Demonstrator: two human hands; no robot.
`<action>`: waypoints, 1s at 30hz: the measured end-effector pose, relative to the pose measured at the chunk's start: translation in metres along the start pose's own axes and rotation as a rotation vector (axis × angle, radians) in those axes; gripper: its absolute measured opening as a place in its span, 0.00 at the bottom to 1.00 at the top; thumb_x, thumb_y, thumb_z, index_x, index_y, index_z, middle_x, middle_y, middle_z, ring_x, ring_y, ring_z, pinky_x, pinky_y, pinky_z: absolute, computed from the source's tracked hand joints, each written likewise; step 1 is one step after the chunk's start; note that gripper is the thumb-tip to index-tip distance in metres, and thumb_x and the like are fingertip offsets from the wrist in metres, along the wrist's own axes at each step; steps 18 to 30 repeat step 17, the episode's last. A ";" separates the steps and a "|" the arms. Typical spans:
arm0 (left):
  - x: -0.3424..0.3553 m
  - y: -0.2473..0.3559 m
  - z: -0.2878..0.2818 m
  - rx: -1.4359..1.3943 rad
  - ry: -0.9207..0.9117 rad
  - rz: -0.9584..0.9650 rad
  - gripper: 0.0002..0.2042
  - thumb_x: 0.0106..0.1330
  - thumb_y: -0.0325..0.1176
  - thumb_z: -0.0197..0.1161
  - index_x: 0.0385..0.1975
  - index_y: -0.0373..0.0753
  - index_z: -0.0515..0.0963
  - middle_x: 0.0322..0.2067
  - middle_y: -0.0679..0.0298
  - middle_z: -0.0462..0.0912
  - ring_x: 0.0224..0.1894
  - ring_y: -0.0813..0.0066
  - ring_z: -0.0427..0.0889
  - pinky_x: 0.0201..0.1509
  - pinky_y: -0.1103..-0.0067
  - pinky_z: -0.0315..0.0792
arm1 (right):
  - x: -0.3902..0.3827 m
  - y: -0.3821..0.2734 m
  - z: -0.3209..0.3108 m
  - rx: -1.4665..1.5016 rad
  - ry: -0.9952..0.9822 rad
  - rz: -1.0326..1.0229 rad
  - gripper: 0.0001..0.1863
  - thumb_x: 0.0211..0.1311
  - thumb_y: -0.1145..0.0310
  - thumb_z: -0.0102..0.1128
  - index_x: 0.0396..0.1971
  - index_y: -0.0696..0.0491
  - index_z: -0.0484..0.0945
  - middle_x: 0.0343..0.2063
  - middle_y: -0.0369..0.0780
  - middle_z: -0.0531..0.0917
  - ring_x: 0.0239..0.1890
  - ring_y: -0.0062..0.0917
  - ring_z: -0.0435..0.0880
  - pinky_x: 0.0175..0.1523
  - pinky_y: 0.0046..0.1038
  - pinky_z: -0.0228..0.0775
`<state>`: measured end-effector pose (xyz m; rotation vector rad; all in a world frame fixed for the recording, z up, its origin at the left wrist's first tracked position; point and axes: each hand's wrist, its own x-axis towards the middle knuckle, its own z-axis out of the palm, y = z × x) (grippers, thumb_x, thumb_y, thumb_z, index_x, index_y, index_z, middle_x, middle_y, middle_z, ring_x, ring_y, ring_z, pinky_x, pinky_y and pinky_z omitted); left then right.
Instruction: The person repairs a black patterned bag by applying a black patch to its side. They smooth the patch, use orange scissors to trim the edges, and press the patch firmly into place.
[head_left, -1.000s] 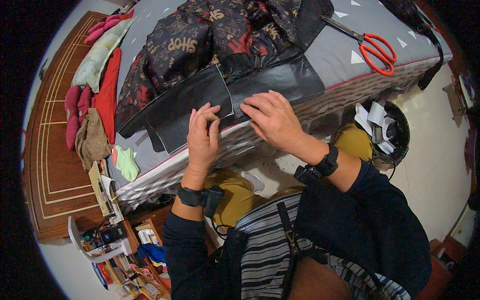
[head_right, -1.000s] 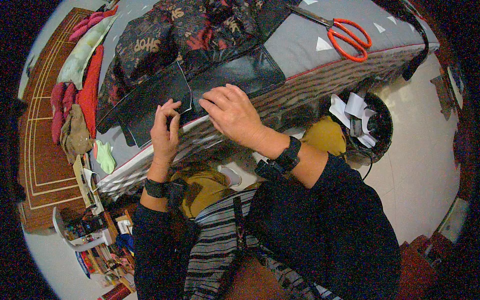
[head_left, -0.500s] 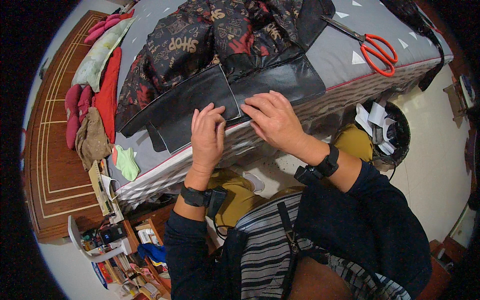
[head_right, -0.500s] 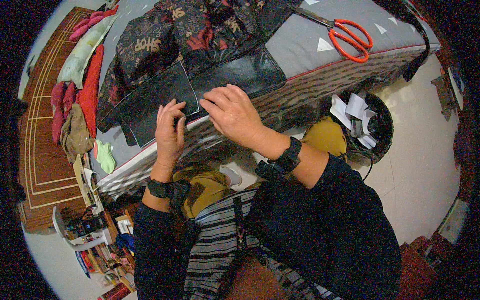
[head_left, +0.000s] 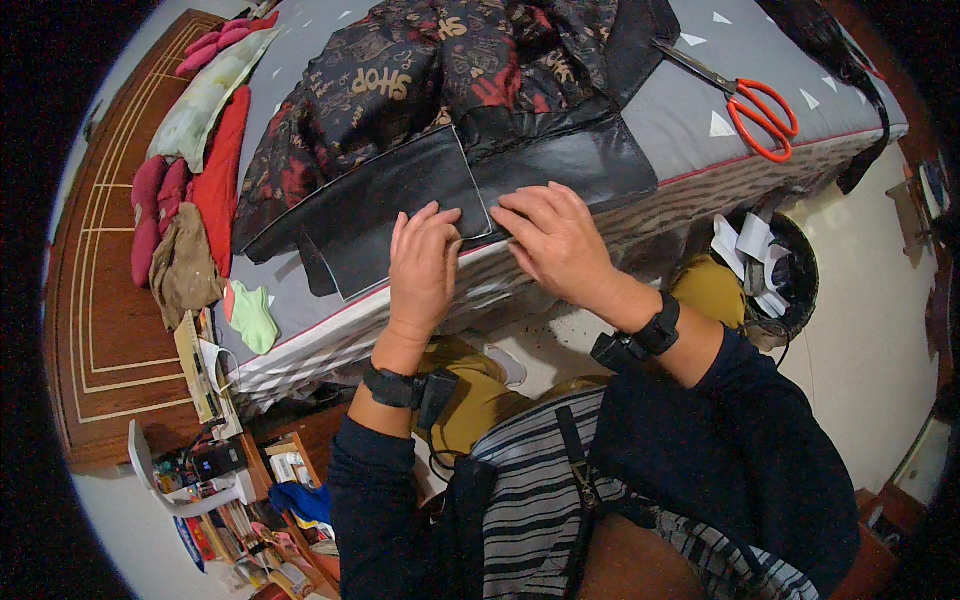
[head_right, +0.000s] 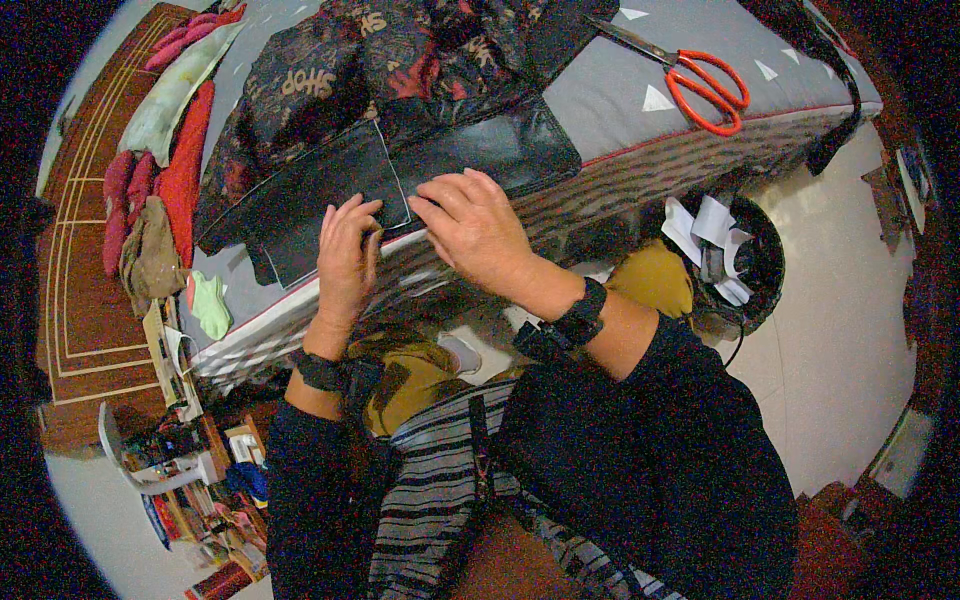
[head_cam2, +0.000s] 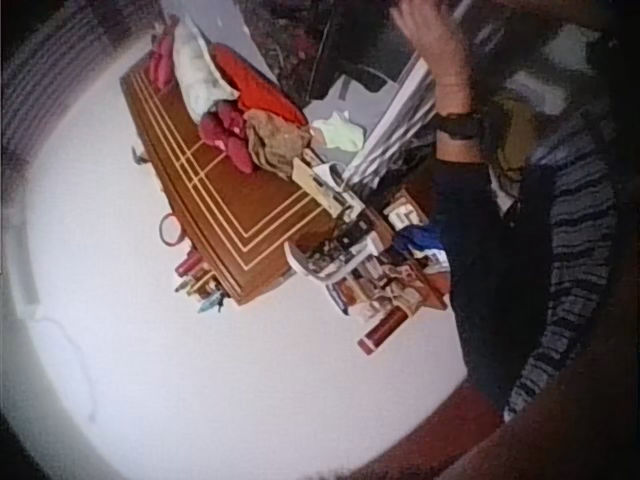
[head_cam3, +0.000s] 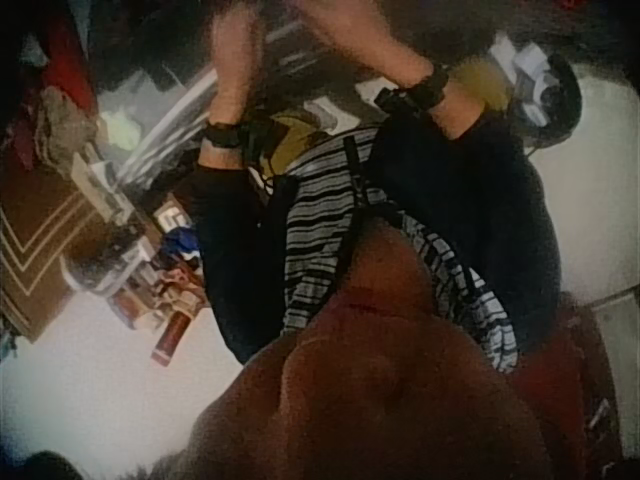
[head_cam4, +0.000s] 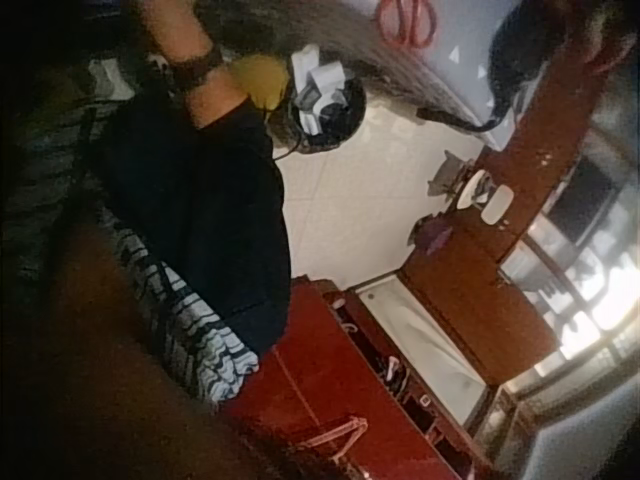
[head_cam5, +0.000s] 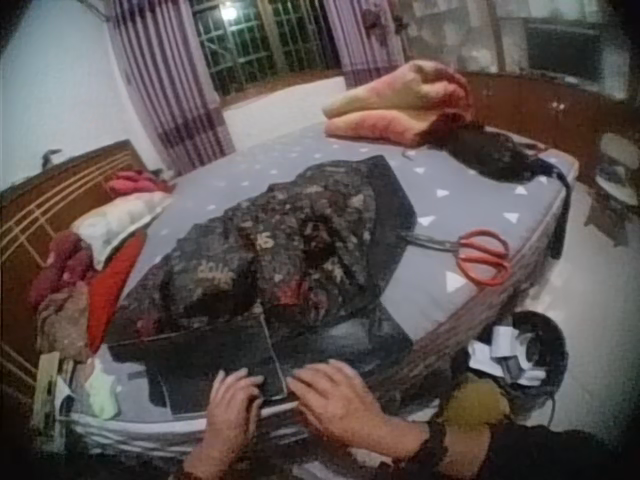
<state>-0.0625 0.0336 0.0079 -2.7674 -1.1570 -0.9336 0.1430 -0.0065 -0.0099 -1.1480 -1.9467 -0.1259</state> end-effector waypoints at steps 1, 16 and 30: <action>0.000 0.000 0.000 -0.003 0.002 0.005 0.05 0.59 0.26 0.60 0.33 0.39 0.72 0.46 0.62 0.78 0.56 0.57 0.73 0.64 0.57 0.60 | 0.000 0.000 0.000 -0.002 0.003 0.001 0.23 0.43 0.71 0.65 0.45 0.53 0.77 0.46 0.39 0.76 0.52 0.33 0.72 0.60 0.40 0.62; 0.004 -0.015 -0.031 -0.094 -0.178 0.033 0.12 0.56 0.28 0.63 0.40 0.39 0.73 0.47 0.60 0.78 0.55 0.58 0.73 0.64 0.62 0.62 | 0.002 -0.003 0.002 -0.090 -0.143 -0.025 0.24 0.45 0.67 0.66 0.48 0.44 0.77 0.54 0.33 0.74 0.56 0.30 0.70 0.61 0.44 0.57; -0.001 -0.026 -0.033 -0.055 -0.209 0.070 0.13 0.56 0.30 0.64 0.41 0.40 0.72 0.48 0.60 0.77 0.56 0.59 0.73 0.65 0.62 0.61 | 0.004 -0.003 0.003 -0.054 -0.153 -0.015 0.25 0.44 0.69 0.67 0.49 0.44 0.77 0.54 0.33 0.75 0.56 0.31 0.70 0.61 0.45 0.57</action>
